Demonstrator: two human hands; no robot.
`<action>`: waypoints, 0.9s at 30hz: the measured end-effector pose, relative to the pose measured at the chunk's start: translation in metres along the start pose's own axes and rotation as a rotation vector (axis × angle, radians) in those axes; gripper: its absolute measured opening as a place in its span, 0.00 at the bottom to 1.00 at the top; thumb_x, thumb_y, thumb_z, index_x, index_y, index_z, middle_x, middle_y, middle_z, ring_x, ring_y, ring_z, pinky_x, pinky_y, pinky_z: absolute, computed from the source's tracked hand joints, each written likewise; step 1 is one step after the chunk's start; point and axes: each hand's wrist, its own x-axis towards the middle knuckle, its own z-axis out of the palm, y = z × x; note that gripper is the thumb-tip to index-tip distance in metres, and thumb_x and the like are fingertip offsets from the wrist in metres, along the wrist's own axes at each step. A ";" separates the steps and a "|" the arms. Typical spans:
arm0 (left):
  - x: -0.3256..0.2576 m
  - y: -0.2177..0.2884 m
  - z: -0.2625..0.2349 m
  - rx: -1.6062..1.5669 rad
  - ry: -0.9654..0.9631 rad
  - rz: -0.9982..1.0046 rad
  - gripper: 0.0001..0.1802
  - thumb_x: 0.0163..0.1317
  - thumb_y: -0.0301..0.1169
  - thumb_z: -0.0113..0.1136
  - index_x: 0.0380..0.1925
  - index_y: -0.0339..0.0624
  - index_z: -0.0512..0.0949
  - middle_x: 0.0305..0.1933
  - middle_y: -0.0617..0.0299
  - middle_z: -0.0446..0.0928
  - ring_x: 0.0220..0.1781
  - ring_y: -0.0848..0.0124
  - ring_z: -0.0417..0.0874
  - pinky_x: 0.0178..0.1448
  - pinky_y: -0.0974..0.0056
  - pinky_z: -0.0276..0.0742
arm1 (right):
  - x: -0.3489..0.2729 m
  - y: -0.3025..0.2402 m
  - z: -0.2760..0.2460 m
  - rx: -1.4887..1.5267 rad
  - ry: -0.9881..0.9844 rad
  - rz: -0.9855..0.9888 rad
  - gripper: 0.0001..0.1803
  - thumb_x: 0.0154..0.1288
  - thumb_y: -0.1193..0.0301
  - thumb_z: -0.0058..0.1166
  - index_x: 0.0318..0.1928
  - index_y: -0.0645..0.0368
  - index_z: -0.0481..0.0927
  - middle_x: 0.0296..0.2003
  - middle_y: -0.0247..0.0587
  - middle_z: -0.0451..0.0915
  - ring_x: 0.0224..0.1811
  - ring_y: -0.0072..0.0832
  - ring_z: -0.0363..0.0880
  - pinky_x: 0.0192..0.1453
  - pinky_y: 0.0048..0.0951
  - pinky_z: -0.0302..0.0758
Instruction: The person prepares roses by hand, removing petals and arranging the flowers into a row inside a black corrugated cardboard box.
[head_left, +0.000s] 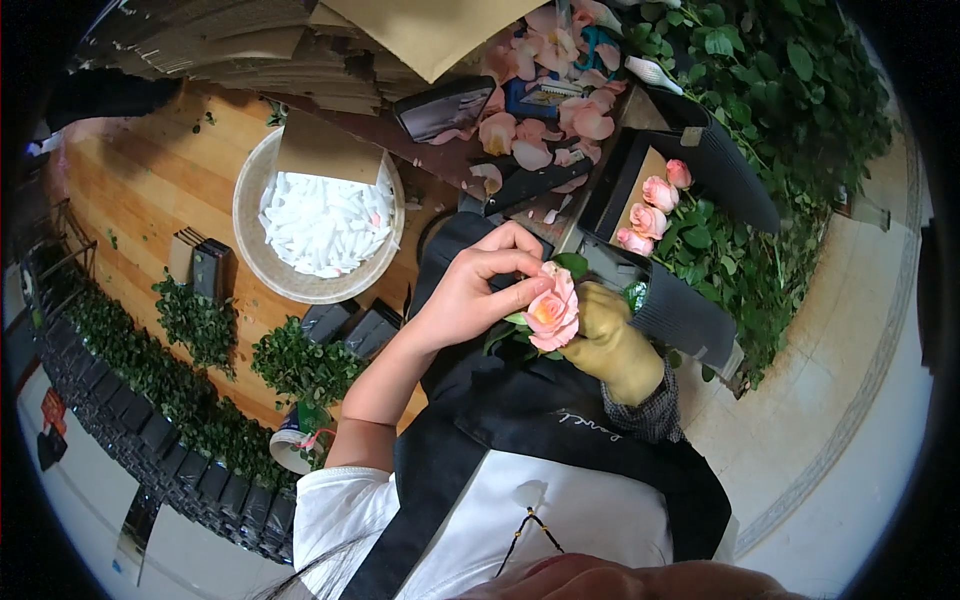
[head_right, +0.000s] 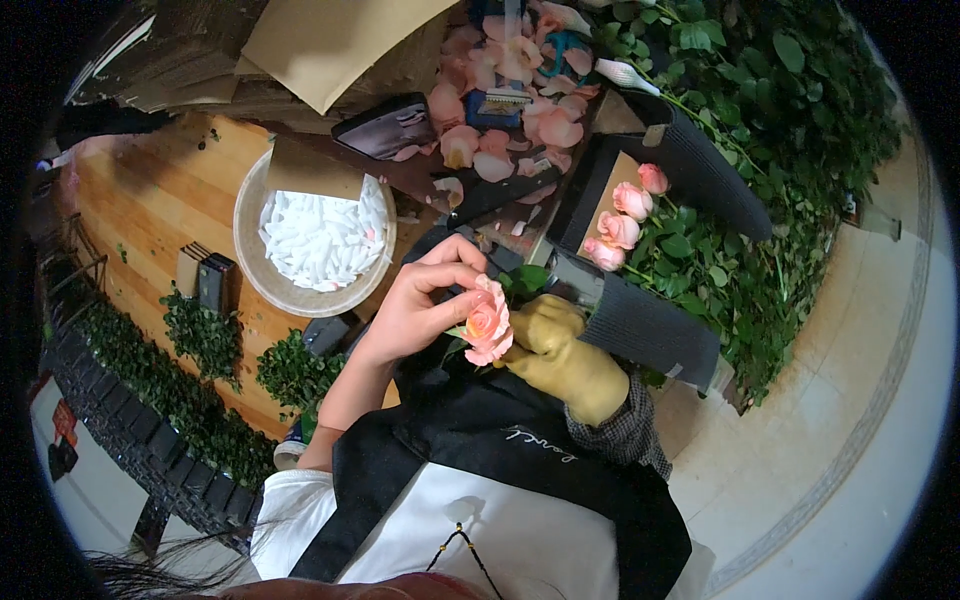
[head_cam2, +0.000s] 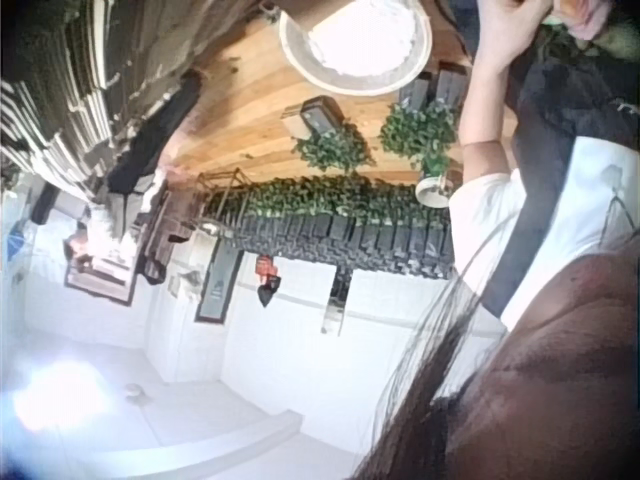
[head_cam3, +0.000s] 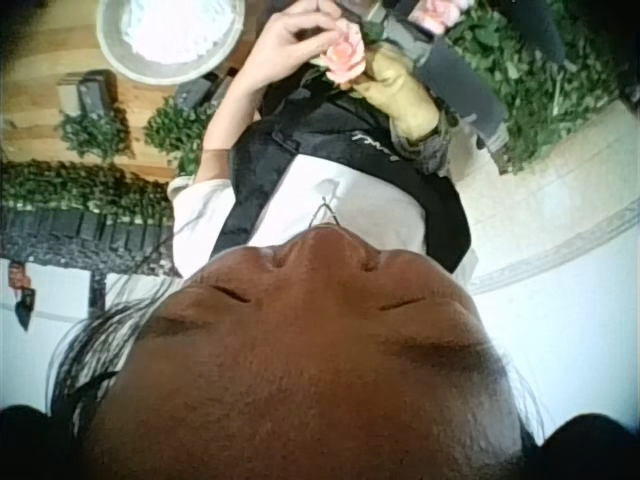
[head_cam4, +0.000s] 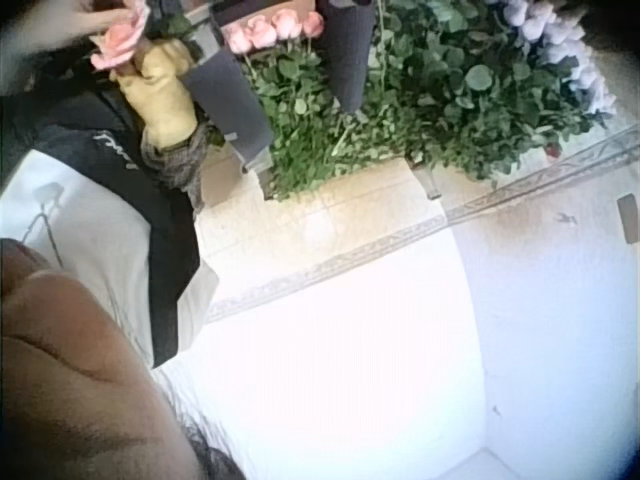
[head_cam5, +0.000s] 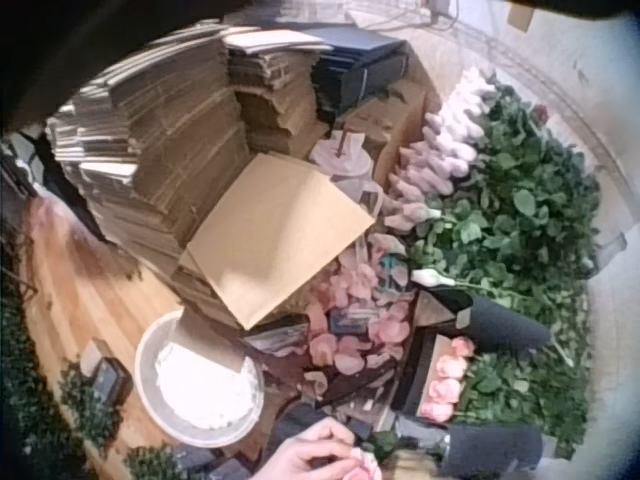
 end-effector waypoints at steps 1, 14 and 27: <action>0.001 0.004 0.000 0.025 0.003 0.004 0.05 0.64 0.23 0.67 0.38 0.33 0.84 0.44 0.62 0.75 0.47 0.71 0.76 0.54 0.67 0.71 | 0.000 -0.001 0.000 0.001 0.000 -0.006 0.11 0.53 0.68 0.72 0.36 0.54 0.85 0.30 0.39 0.84 0.34 0.42 0.82 0.40 0.41 0.75; -0.008 0.023 -0.004 0.362 0.192 0.118 0.06 0.67 0.22 0.59 0.41 0.34 0.84 0.47 0.57 0.76 0.50 0.65 0.79 0.57 0.65 0.74 | 0.003 -0.010 -0.003 -0.193 0.073 0.050 0.11 0.56 0.78 0.65 0.42 0.62 0.87 0.30 0.37 0.87 0.33 0.34 0.85 0.43 0.33 0.78; -0.014 0.022 0.001 0.353 0.100 0.063 0.12 0.57 0.28 0.73 0.38 0.34 0.82 0.47 0.58 0.75 0.50 0.66 0.76 0.57 0.65 0.72 | 0.003 0.003 0.004 -0.199 0.149 0.000 0.17 0.54 0.71 0.70 0.46 0.57 0.86 0.29 0.41 0.84 0.32 0.40 0.82 0.41 0.39 0.76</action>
